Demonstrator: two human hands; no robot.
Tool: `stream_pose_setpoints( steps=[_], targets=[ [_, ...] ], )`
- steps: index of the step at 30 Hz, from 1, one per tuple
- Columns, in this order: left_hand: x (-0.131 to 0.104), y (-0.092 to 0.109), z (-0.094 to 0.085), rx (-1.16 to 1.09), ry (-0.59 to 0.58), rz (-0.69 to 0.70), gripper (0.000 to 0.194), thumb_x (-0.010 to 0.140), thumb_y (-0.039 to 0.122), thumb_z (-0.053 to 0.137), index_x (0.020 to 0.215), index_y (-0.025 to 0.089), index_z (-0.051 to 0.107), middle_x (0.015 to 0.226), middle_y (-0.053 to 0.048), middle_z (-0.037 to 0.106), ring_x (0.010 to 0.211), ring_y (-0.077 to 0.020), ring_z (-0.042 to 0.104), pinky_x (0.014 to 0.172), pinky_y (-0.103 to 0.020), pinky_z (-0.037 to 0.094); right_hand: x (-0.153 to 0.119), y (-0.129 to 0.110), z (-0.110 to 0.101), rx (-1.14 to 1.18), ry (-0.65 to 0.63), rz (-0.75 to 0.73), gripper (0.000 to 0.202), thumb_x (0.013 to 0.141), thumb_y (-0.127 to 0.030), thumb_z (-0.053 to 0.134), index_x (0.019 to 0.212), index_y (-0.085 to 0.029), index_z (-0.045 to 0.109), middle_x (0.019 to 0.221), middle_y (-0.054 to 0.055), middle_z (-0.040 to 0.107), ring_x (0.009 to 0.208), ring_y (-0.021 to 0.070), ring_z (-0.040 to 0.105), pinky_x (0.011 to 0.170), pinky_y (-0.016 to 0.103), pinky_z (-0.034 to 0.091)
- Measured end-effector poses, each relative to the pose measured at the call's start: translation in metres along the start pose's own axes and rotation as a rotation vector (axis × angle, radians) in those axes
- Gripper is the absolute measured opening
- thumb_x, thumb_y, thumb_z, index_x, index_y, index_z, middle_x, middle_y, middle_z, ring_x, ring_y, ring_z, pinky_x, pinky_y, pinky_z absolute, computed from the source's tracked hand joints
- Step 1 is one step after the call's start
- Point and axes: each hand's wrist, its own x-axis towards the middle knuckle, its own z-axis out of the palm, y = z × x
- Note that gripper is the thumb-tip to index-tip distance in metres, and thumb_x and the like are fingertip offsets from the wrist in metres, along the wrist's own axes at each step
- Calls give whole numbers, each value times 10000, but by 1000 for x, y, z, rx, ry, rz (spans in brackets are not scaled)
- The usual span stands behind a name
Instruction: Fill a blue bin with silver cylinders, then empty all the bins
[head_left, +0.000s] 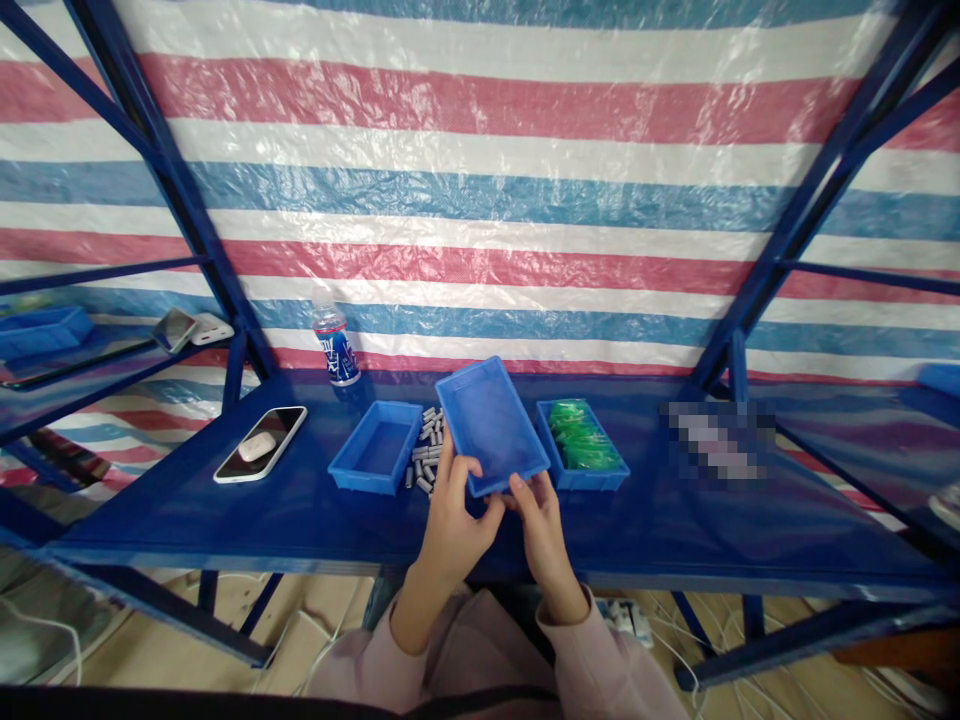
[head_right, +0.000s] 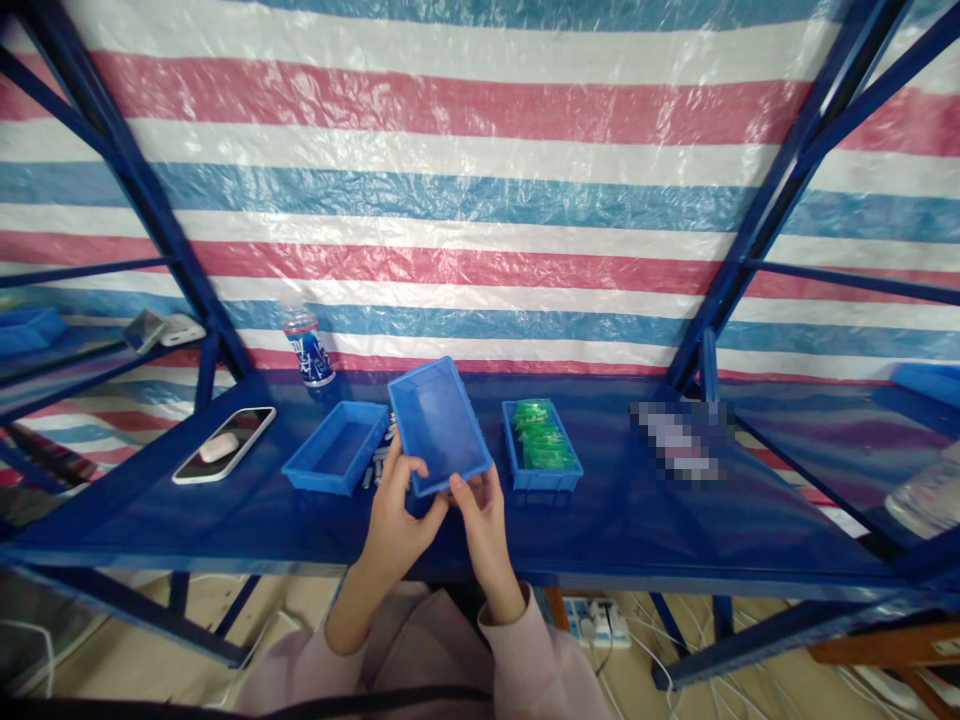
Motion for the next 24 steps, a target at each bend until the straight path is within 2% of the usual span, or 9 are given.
stream_pose_setpoints(
  steps=[4,10,12,15,16,18,20,22,24],
  targets=[
    [11,-10,-21,-21,128,-29,186,725,195,544,739,227,361,1361,-133,455,1275,-273,427,943,-347,414,-1,1,1,-70,-200,-7,378,779,-433,659,1079,-216,583,994,67,681,933,236,630,693,332,543],
    [24,-48,-69,13,312,-198,181,709,227,555,769,209,386,1192,-57,562,902,-169,583,753,-243,430,-2,-4,0,-204,-259,-24,351,837,-440,591,1108,-219,600,1142,90,639,1025,241,599,749,336,513],
    [25,-61,-85,33,367,-253,204,699,252,572,788,205,394,1132,-27,572,701,-104,532,635,-205,396,-3,-4,1,-264,-262,-4,337,842,-450,579,1073,-209,623,1099,84,649,1000,239,603,743,328,507],
    [25,-78,-101,64,342,-316,223,690,270,565,824,210,397,1038,13,567,489,-49,334,495,-194,306,-3,-2,1,-340,-265,6,329,837,-453,585,1042,-204,645,997,65,660,949,226,607,745,319,498],
    [25,-82,-104,60,307,-326,230,691,277,562,837,213,397,1030,17,562,482,-50,315,493,-196,303,-3,-1,1,-356,-266,5,323,837,-450,586,1035,-203,649,976,60,659,937,221,605,747,316,495],
    [25,-88,-106,21,214,-326,244,702,305,560,861,219,398,1035,13,556,549,-74,396,560,-203,348,-3,2,1,-376,-262,2,312,840,-443,585,1025,-201,654,953,56,655,910,210,604,742,309,489],
    [26,-89,-105,-42,163,-311,245,732,352,553,870,221,399,1046,1,552,736,-128,507,702,-225,391,-2,3,1,-383,-250,-7,304,839,-440,586,1009,-198,660,943,56,655,873,201,603,723,301,486],
    [28,-89,-101,-80,191,-316,247,763,400,541,856,220,400,1031,-5,550,895,-168,526,821,-252,383,-1,5,1,-381,-235,-21,305,835,-444,590,990,-194,669,939,59,657,847,199,602,707,300,487],
    [31,-88,-98,-83,256,-339,263,775,433,543,833,217,406,984,1,547,927,-173,522,861,-261,371,0,5,0,-372,-223,-33,315,829,-455,593,975,-189,675,950,67,662,851,206,601,699,304,493]
  ],
)
